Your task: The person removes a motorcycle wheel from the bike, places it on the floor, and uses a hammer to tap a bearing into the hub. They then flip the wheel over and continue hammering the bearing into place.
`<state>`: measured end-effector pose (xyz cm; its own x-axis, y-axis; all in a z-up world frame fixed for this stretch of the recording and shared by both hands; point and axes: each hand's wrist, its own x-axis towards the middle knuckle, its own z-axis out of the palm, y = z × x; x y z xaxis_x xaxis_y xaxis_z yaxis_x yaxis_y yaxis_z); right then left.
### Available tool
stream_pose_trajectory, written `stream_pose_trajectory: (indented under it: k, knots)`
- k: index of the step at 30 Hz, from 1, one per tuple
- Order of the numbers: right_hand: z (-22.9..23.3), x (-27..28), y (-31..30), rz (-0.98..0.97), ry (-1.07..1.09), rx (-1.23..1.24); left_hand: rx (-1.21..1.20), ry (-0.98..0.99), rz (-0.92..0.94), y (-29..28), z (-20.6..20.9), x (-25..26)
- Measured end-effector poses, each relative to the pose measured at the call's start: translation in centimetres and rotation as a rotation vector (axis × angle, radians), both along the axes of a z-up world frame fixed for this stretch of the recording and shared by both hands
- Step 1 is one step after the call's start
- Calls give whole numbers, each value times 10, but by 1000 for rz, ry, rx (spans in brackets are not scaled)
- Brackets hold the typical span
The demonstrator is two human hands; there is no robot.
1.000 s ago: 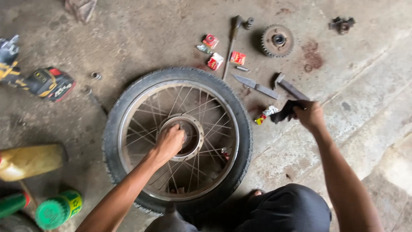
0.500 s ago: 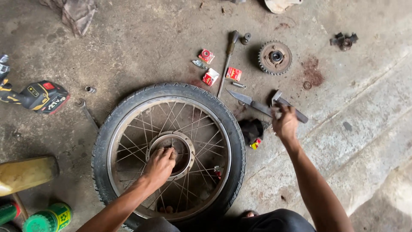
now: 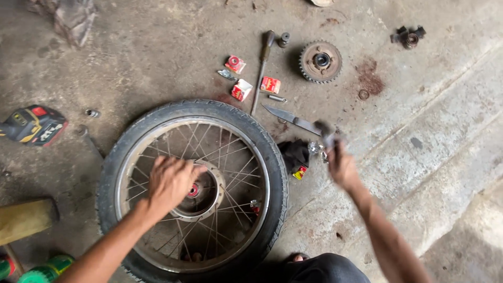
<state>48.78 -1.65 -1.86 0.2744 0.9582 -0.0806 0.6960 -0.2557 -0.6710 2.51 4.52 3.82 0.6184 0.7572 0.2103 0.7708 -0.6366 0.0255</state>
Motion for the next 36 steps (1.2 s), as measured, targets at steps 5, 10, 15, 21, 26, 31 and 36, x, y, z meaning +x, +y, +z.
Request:
stream_pose_trajectory:
  k: [5,10,15,21,26,31,36]
  knots:
    - [-55,-66,-59,155,-253,-468,165,7,-37,109,16,95]
    - [-52,-86,-61,108,-297,-395,108,-9,-50,230,-57,198]
    - [-118,-61,-70,145,-111,-335,-23,119,92,325,-97,311]
    - [-111,-61,-64,32,37,-685,-359,33,170,370,-143,379]
    - [-64,-62,-42,30,114,-673,15,120,17,345,-119,364]
    - [-107,-63,-60,58,-65,-578,-299,-109,-143,256,-29,296]
    - [-127,-70,-76,66,-350,-434,-413,-168,-196,140,78,158]
